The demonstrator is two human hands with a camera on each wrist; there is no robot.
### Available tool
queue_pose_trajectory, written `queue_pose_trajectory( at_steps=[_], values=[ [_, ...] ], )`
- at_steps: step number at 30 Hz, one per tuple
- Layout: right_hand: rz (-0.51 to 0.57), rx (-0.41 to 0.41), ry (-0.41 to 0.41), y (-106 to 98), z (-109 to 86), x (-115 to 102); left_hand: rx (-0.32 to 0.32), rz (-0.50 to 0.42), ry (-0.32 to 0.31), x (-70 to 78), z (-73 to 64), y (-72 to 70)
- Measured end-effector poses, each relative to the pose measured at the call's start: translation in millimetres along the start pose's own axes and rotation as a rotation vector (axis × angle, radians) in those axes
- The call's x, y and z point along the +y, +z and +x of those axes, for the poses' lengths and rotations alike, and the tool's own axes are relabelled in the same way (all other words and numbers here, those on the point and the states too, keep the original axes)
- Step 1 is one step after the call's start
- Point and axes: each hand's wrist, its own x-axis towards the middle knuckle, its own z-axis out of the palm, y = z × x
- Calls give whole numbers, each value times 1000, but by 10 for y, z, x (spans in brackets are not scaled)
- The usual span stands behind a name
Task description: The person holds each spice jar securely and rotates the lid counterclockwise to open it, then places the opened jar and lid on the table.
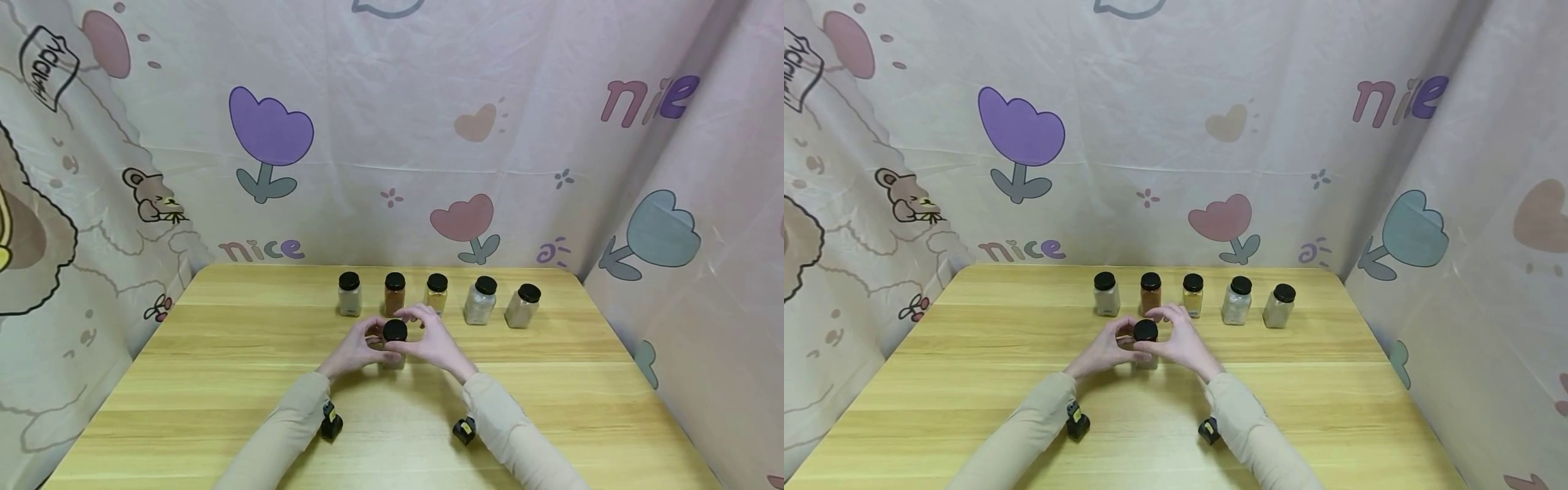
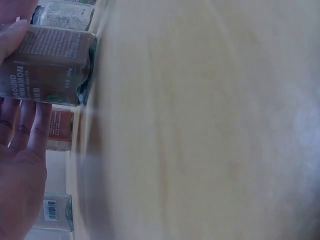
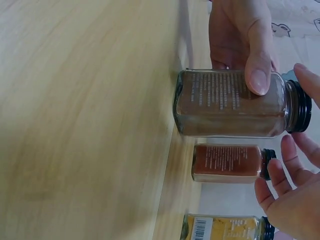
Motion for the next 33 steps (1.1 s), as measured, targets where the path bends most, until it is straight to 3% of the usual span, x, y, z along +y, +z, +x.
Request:
queue_pose_trajectory(
  at_steps=[3, 13, 23, 33],
  values=[
    [-2, 8, 12, 13, 11, -19, -1, 1, 4, -2, -3, -2],
    [4, -29, -59, -4, 15, 11, -5, 5, 6, 24, -16, -1],
    [2, 0, -4, 15, 7, 15, -6, -3, -13, 20, -15, 1],
    [16, -35, -34, -2, -3, 21, -7, 1, -4, 19, -19, 1]
  ],
)
